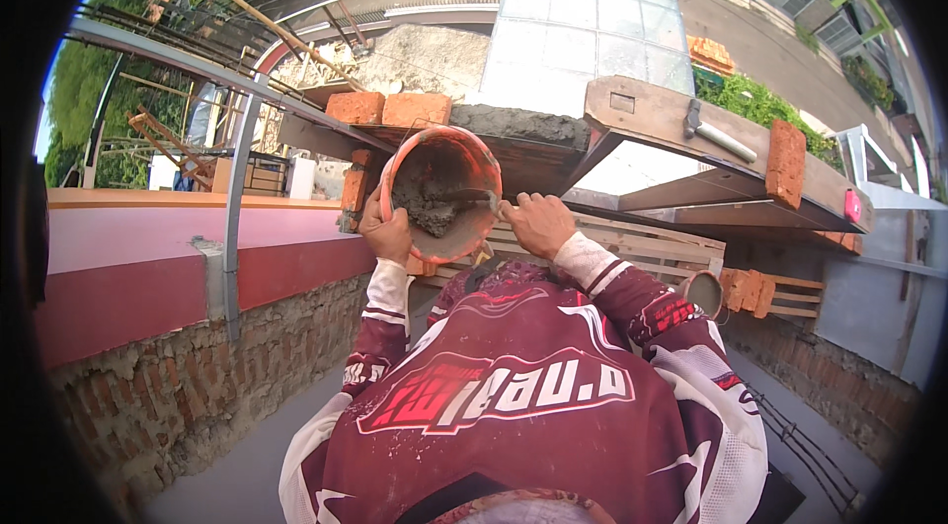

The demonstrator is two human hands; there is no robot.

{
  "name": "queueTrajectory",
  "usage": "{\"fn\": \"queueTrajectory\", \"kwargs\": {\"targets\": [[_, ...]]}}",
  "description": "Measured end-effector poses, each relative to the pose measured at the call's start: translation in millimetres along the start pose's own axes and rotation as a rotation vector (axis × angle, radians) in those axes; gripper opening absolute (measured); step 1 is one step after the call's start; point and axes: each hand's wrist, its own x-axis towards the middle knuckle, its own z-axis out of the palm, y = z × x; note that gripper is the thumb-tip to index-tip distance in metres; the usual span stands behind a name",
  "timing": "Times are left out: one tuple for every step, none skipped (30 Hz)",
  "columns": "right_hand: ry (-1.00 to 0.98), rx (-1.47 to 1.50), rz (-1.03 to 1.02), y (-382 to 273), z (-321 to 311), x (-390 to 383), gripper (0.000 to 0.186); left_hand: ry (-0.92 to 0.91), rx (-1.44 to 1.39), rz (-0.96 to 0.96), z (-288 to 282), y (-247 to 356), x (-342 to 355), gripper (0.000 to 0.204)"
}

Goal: The person scoops mortar from a bucket with a trowel and spreads it along the top of a brick wall. They place a brick onto the mortar bed, tap it into position, and repeat the process to extend the wall.

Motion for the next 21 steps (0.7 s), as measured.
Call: {"fn": "queueTrajectory", "kwargs": {"targets": [[0.018,0.017,0.039,4,-6,2,0.031,-0.011,0.030,0.043,3,0,-1,0.017],[0.069,0.038,0.052,7,-10,5,0.029,-0.028,0.059,0.068,7,0,-3,0.022],[0.094,0.020,0.073,9,-10,10,0.029,-0.023,0.047,0.055,12,0,-3,0.008],[-0.011,0.007,0.113,7,-6,14,0.029,-0.012,0.050,0.070,15,0,-2,0.008],[-0.053,-0.016,0.134,3,0,18,0.030,-0.016,0.046,0.077,18,0,-2,0.007],[-0.076,-0.047,0.161,0,9,23,0.031,-0.015,0.040,0.086,22,-1,-1,0.007],[-0.304,0.031,0.109,-6,21,27,0.026,-0.002,0.002,0.067,25,-2,-1,0.007],[-0.329,0.206,0.037,-17,33,23,0.029,-0.023,0.009,0.046,29,-4,-2,0.006],[-0.243,0.443,-0.057,-18,39,25,0.030,-0.045,0.019,0.023,31,-8,-4,0.006],[-0.292,0.631,-0.093,-18,44,25,0.031,-0.064,0.027,-0.001,33,-13,-6,0.007],[-0.338,0.795,-0.035,-16,45,24,0.032,-0.072,-0.011,-0.093,34,-19,-9,0.008],[-0.466,0.935,0.060,-13,44,21,0.032,0.008,-0.036,-0.155,30,-27,-13,0.007],[-0.600,1.019,0.221,-6,39,21,0.033,0.082,-0.080,-0.223,24,-37,-12,0.007],[-0.578,1.100,0.218,1,32,20,0.033,0.154,-0.126,-0.292,17,-47,-12,0.008],[-0.568,1.135,0.284,8,24,18,0.033,0.199,-0.110,-0.467,4,-57,-16,0.010],[-0.550,1.229,0.281,15,17,17,0.034,0.244,-0.095,-0.642,-8,-66,-23,0.013],[-0.538,1.162,0.299,21,10,24,0.035,0.347,-0.145,-0.615,-13,-74,-30,0.014],[-0.514,1.150,0.354,29,4,31,0.035,0.451,-0.181,-0.641,-17,-81,-39,0.015],[-0.446,1.027,0.359,38,0,41,0.036,0.520,-0.208,-0.656,-23,-87,-50,0.013],[-0.403,0.896,0.381,47,-4,51,0.038,0.591,-0.224,-0.724,-28,-91,-61,0.012],[-0.230,0.737,0.235,57,-5,62,0.038,0.664,-0.238,-0.794,-34,-93,-74,0.010]]}}
